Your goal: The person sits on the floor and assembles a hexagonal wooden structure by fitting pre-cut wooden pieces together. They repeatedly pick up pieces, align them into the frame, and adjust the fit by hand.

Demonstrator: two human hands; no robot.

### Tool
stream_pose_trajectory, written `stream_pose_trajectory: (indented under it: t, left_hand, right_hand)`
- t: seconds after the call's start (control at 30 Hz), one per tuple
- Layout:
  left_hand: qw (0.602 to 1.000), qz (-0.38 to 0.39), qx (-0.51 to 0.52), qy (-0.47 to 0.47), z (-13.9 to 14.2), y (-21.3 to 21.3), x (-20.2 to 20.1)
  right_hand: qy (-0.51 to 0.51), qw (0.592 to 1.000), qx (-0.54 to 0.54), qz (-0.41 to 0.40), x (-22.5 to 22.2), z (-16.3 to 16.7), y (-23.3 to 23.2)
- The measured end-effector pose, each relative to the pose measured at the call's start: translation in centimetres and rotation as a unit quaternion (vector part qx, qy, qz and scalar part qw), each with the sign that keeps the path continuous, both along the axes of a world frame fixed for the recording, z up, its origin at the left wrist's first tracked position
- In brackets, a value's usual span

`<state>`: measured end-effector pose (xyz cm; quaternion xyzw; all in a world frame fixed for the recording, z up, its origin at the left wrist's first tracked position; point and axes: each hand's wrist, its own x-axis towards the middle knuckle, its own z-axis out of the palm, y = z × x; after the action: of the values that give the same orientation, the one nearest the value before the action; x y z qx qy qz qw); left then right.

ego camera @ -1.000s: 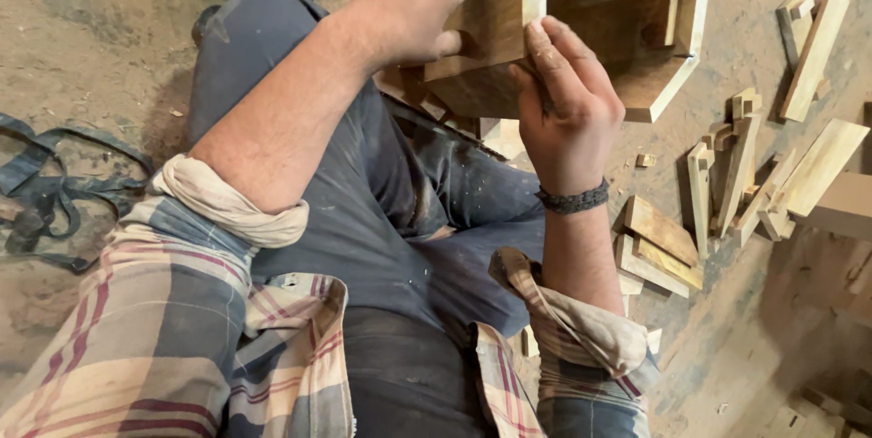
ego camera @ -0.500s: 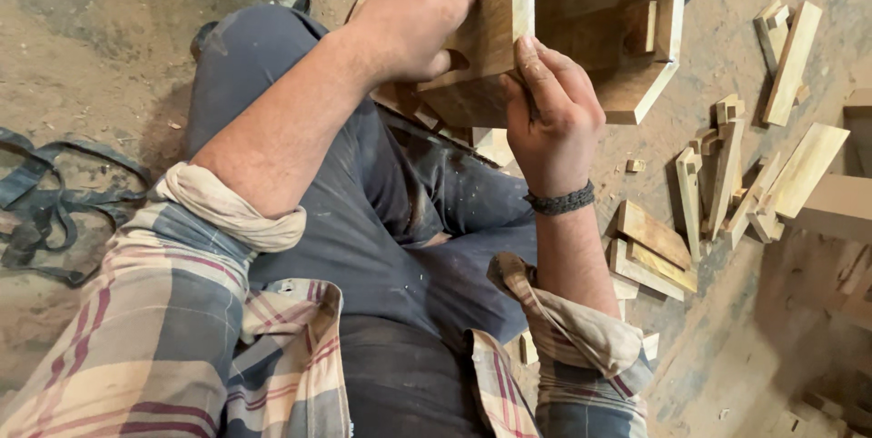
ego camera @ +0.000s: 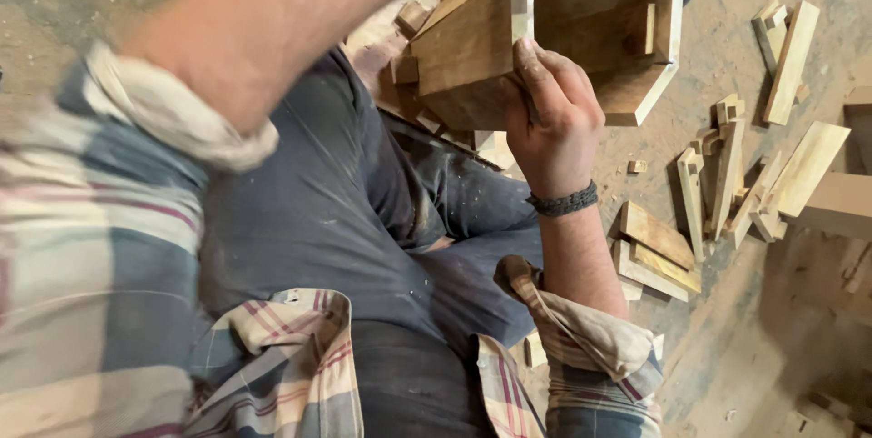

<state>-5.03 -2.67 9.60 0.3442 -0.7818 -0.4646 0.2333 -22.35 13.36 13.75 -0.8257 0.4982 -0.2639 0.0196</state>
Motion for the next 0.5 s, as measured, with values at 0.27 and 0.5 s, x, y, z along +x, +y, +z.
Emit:
stream_pose_trajectory:
  t: [0.27, 0.5]
  left_hand:
    - [0.644, -0.171, -0.712, -0.22, -2.8, -5.4, -2.8]
    - [0.665, -0.181, -0.686, -0.232, -2.1, -4.7, -2.5]
  right_hand:
    - [0.006, 1.0, -0.005, -0.001, 0.6, 0.8, 0.0]
    - [-0.005, 1.0, 0.007, 0.013, 0.0, 0.5, -0.3]
